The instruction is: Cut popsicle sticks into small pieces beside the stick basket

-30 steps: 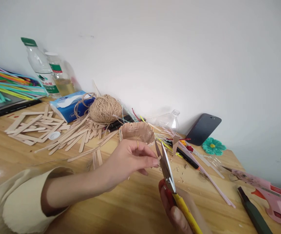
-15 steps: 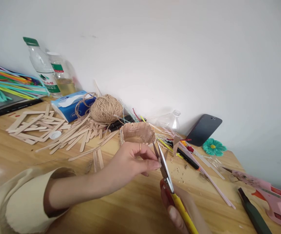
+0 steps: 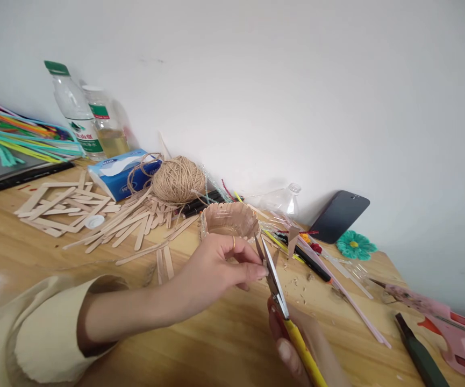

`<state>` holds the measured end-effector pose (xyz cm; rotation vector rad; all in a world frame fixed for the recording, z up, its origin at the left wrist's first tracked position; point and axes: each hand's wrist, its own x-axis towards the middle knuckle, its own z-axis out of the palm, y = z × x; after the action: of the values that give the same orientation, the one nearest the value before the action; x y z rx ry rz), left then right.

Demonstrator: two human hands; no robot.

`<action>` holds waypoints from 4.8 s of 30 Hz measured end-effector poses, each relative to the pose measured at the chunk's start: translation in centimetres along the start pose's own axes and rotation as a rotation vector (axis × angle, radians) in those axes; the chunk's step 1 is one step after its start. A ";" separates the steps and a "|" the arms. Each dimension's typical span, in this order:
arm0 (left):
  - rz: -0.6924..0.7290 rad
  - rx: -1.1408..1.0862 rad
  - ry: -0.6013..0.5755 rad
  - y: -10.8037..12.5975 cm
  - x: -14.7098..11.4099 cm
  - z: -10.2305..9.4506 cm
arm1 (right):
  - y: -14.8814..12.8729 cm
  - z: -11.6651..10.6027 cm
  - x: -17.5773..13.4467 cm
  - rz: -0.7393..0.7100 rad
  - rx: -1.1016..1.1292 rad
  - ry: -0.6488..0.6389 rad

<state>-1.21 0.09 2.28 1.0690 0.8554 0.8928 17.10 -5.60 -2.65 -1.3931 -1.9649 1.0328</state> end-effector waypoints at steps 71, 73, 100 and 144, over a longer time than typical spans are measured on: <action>0.448 0.291 0.032 0.0 -0.3 -0.6 | 0.4 -4.1 -1.0 -0.397 -1.112 0.756; 0.461 0.312 0.033 0.1 -0.4 -0.6 | 0.3 -4.2 -1.0 -0.405 -1.117 0.758; 0.363 0.341 0.039 1.4 -0.5 -0.8 | 0.0 -4.7 -0.8 -0.320 -0.839 0.527; 0.198 0.306 -0.026 1.4 -0.2 -0.9 | 0.9 -4.5 0.4 0.044 -0.033 0.301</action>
<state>-2.37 0.52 3.41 1.4482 0.8934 0.9283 20.94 -3.72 -0.80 -1.5182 -1.7449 0.7608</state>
